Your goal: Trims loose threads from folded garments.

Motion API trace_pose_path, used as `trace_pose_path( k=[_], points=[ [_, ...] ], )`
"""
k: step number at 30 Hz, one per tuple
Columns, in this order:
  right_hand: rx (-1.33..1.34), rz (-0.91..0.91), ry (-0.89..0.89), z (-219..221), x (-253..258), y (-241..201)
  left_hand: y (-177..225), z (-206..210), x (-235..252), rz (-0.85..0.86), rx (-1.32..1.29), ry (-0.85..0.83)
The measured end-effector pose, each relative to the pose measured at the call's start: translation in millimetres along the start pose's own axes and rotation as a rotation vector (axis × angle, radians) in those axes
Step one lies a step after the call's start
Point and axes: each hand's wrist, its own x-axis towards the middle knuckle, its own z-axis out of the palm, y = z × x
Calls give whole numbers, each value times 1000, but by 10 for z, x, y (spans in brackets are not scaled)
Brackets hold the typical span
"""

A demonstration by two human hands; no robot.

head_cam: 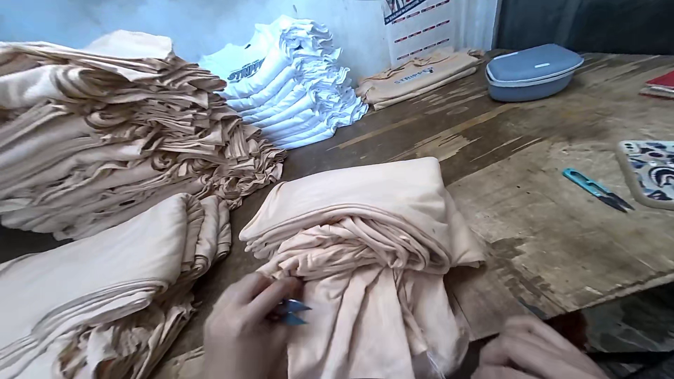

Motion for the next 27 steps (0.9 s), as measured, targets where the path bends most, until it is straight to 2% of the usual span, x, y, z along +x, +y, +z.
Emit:
trace_pose_path(
  k=[2,4,6,8,10,12,15,18,20,22,24,25,27],
  points=[
    [-116,80,-127,-128,28,-22,128,-7,-49,-131,-74,-88],
    [-9,59,-21,-57,91,-41,325,-131,-37,-311,-214,-158],
    [197,-33,71,124,242,-145,506,-188,28,-368,-195,-205],
    [150,-138,46,357,483,-207,625,-24,92,-334,-24,-128],
    [-199,-146,51,602,711,-52,528,301,107,-222,88,67],
    [-452,-95,105,751,890,225,245,581,17,-50,63,243],
    [-543,-64,99,727,1041,399,118,566,-129,46,-96,259],
    [-435,-97,98,588,1054,419,344,346,-431,86,-319,123],
    [-272,-177,185,515,995,369,446,313,-605,106,-362,42],
    [-41,-281,191,519,897,267,465,325,-698,48,-409,26],
    [166,-334,94,594,850,144,475,294,-636,-66,-527,51],
    [207,-284,58,651,850,81,490,253,-564,-114,-589,62],
    [180,-54,100,773,888,-78,524,155,-425,-171,-682,75]
  ],
)
